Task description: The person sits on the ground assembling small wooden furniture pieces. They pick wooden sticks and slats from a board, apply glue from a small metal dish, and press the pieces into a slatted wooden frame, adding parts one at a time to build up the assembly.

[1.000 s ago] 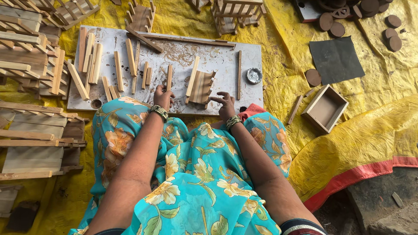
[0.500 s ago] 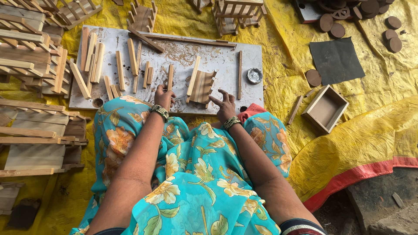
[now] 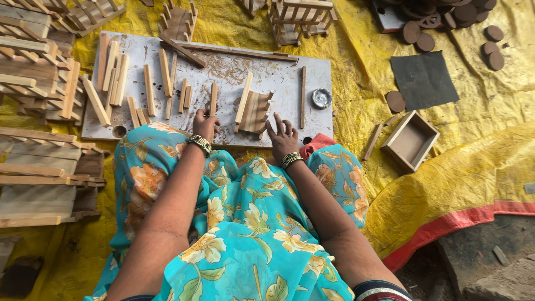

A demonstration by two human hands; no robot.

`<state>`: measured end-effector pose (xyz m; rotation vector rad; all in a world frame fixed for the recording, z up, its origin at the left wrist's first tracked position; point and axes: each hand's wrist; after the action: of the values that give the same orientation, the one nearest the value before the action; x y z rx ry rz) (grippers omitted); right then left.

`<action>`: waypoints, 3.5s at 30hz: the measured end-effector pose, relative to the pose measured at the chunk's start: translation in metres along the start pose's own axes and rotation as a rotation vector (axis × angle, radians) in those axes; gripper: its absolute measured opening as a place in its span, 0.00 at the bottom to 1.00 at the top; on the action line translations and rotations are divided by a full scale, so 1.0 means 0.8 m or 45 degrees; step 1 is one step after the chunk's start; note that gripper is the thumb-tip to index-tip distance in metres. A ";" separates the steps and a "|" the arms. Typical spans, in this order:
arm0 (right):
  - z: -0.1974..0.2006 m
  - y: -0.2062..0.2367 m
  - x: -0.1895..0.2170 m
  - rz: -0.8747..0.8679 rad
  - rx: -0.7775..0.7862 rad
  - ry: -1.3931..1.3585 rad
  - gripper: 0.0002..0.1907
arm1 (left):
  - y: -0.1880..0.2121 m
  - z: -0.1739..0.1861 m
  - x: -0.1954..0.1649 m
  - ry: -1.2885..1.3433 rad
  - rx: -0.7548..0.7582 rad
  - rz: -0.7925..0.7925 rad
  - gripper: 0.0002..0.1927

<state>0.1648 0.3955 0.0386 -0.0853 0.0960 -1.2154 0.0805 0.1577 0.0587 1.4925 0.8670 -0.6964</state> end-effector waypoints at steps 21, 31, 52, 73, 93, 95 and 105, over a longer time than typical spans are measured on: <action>-0.001 0.005 -0.009 -0.100 -0.111 -0.183 0.28 | 0.002 0.003 -0.001 0.029 -0.007 -0.014 0.17; 0.015 -0.022 -0.053 -0.227 -0.619 -0.340 0.41 | -0.002 0.004 0.006 0.116 0.037 -0.078 0.17; -0.030 -0.045 -0.218 -1.025 -0.209 -0.535 0.26 | -0.068 0.004 0.049 -0.027 0.092 0.054 0.15; -0.026 -0.053 -0.201 -0.774 0.018 -0.274 0.16 | -0.078 0.006 0.061 -0.133 0.137 0.121 0.17; 0.009 -0.009 -0.192 -0.990 -0.755 -2.764 0.26 | -0.046 -0.009 0.026 0.026 0.079 0.035 0.15; 0.013 -0.012 -0.171 -0.867 -0.598 -2.541 0.28 | -0.040 -0.008 0.023 0.054 0.066 0.015 0.15; 0.012 -0.018 -0.033 -0.021 -0.460 -0.891 0.35 | -0.009 -0.004 0.010 -0.018 0.045 -0.056 0.17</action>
<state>0.1434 0.4155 0.0507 -0.8186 -0.2995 -1.1143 0.0785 0.1617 0.0488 1.5025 0.8831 -0.7572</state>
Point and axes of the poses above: each hand's wrist, its own y-axis away from the middle knuckle, its own z-axis out of the back of the hand, x = y × z, and after that the axes turned 12 degrees about z, right-handed
